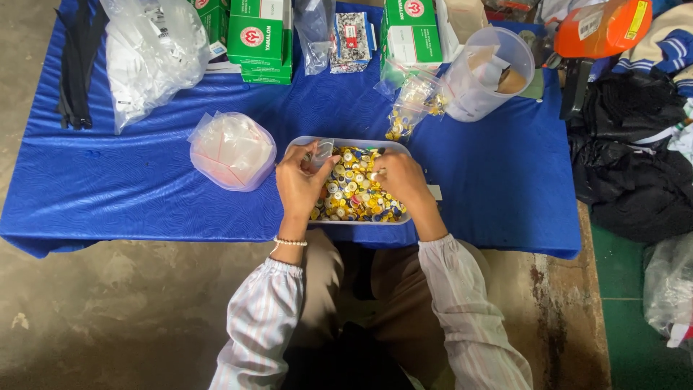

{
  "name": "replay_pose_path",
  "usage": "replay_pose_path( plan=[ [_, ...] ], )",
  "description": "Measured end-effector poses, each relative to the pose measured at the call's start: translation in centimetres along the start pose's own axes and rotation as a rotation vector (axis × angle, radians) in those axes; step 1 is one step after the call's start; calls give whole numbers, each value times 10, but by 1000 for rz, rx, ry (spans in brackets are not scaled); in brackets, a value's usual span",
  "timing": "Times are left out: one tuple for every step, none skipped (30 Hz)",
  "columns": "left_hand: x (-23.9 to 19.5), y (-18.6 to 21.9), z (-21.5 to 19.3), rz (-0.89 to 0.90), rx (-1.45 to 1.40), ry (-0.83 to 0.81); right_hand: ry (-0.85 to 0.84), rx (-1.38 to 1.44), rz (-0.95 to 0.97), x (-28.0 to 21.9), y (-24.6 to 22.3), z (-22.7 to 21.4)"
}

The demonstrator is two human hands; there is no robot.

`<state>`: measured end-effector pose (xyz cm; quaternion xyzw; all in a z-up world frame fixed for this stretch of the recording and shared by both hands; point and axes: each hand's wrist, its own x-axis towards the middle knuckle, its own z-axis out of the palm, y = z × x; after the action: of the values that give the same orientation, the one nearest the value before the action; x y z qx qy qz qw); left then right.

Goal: Picking small colorful buttons from a tray and placing them into small plastic bags for packaging.

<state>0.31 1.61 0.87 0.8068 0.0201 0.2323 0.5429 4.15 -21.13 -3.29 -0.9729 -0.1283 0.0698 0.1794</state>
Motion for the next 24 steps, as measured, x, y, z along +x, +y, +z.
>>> replay_pose_path(
  plan=[
    [-1, 1, 0, -1, 0, -2, -1, 1, 1, 3, 12, 7],
    [-1, 2, -1, -10, -6, -3, 47, -26, 36, 8, 24, 13],
    [-1, 3, -1, -19, -13, -5, 95, -52, 71, 12, 35, 19],
    [-1, 2, -1, -22, -12, -8, 92, -50, 74, 10, 31, 12],
    [-2, 1, 0, -28, -5, -10, 142, 33, 63, 7, 26, 4],
    [0, -1, 1, -29, 2, -9, 196, 116, 50, 8, 20, -5],
    [-1, -1, 1, -27, 3, -9, 198, 117, 50, 7, 16, -6],
    [0, -2, 1, -33, 15, -21, 192, 99, 48, 7, 12, -8],
    [0, -2, 1, -39, 27, -32, 185, 81, 46, 8, 7, -10],
    [0, -3, 2, -39, 27, -32, 184, 80, 46, 8, 1, -11],
    [0, -5, 3, -40, 29, -33, 180, 131, 13, 7, -6, -11],
    [0, -6, 3, -43, 31, -33, 173, 183, -20, 7, -13, -11],
    [-1, -7, 3, -45, 32, -33, 170, 183, -20, 7, -11, -8],
    [-2, -9, 3, -65, 55, -61, 176, 167, -41, 7, -9, -5],
    [-3, -10, 4, -84, 79, -89, 181, 150, -61, 7, -7, -2],
    [-4, -13, 5, -83, 78, -88, 182, 150, -62, 5, -2, 0],
    [-5, -16, 6, -81, 95, -123, 201, 78, -25, 4, 2, 1],
    [-4, -18, 9, -74, 110, -157, 224, 5, 13, 4, 7, 1],
    [-2, -17, 9, -68, 108, -156, 231, 4, 12, 10, 12, 6],
    [-3, -15, 9, -88, 117, -165, 278, -26, -14, 13, 16, 12],
    [-4, -14, 9, -108, 127, -174, 326, -56, -40, 16, 21, 19],
    [-4, -11, 9, -108, 126, -175, 325, -56, -39, 15, 11, 21],
    [-4, -9, 9, -128, 112, -167, 319, -25, -15, 14, 1, 24],
    [-4, -7, 7, -148, 100, -160, 311, 8, 10, 13, -10, 27]
  ],
)
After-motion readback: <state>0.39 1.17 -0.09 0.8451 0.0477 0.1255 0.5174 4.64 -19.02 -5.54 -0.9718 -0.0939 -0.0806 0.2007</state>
